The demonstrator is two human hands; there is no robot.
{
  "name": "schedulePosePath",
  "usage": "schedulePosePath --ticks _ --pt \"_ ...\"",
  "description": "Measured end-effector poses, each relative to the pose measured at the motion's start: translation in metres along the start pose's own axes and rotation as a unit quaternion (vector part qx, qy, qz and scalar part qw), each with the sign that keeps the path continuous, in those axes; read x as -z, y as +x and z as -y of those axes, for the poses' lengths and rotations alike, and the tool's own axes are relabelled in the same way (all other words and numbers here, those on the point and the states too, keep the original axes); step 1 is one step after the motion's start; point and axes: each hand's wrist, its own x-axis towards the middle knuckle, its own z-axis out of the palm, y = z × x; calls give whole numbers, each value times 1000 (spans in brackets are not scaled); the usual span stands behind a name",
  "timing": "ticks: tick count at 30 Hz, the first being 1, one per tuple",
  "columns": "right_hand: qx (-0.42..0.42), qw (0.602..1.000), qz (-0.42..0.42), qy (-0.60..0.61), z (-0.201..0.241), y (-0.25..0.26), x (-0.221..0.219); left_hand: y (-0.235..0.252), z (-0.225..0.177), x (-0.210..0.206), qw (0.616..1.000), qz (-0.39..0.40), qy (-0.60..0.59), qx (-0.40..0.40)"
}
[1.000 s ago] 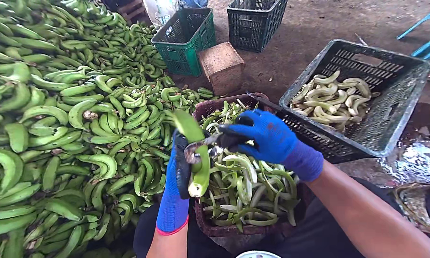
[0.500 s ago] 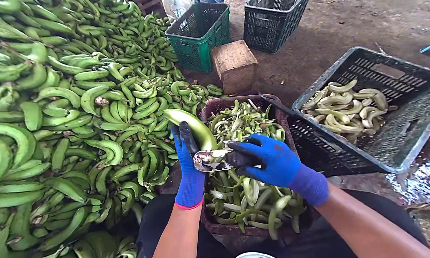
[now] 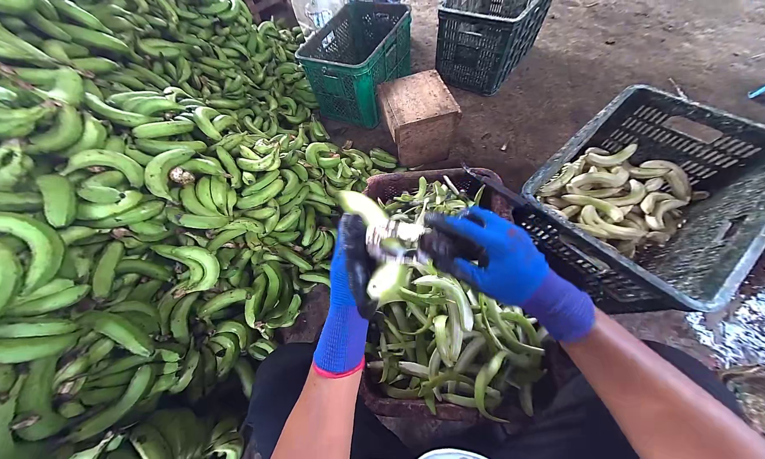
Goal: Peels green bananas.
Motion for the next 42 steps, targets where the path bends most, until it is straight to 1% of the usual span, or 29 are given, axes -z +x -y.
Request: schedulePosePath --ticks 1,2,4,5,6,8,9,11,12,13,14,15,16,17,19,20,21,23,26,29,32,35,39,42 --pt "31 999 -3 -6 5 -6 -7 6 1 1 996 -51 -74 -24" --pt "52 999 -9 -9 9 -9 -12 11 1 1 988 -87 -115 -55" --pt "55 998 -14 -10 13 -8 -15 13 -4 -3 977 -127 -145 -96" --pt "48 999 -18 -9 13 -4 -13 10 -6 -6 975 -128 -149 -103" --pt "39 999 -17 -8 10 -1 -10 6 -8 -9 977 -106 -146 -110" --pt "19 1000 -6 -1 3 6 0 0 -10 -9 986 -24 -129 -104" --pt "9 1000 -3 9 -2 9 4 -3 -11 -8 992 14 -96 -83" --pt "-17 999 8 33 -12 14 12 -14 -18 -6 994 107 16 -6" --pt "-30 998 13 52 -17 16 15 -20 -22 -5 981 177 68 34" --pt "-42 997 17 65 -20 18 17 -23 -25 -7 960 247 113 63" --pt "-57 995 22 79 -22 19 19 -24 -25 -10 941 295 145 84" --pt "-72 993 25 89 -22 20 19 -23 -23 -13 931 312 160 101" --pt "-81 992 24 92 -21 20 16 -21 -20 -14 936 292 158 114" --pt "-85 992 24 88 -19 19 12 -17 -15 -13 953 243 138 118" --pt "-75 995 22 64 -12 12 0 -8 -4 -10 988 115 50 94" --pt "-55 997 12 47 -8 7 -7 -1 1 -8 995 55 -18 77" --pt "-30 999 -2 35 -4 1 -14 5 3 -7 994 9 -90 59" --pt "17 999 -35 15 2 -6 -22 12 -1 -5 972 -33 -228 42" --pt "61 994 -91 -17 5 -5 -24 16 -7 1 941 -18 -337 21" --pt "62 989 -129 -45 7 -1 -24 17 -10 1 918 -8 -397 1" --pt "75 985 -139 -72 7 3 -23 19 -9 -2 918 -20 -395 -16" --pt "57 986 -131 -83 8 4 -21 20 -10 -6 927 -26 -374 -27" --pt "3 993 -95 -67 17 4 -14 20 -15 -14 921 -11 -387 -54" --pt "-9 993 -100 -67 23 4 -13 18 -20 -15 909 19 -408 -79"
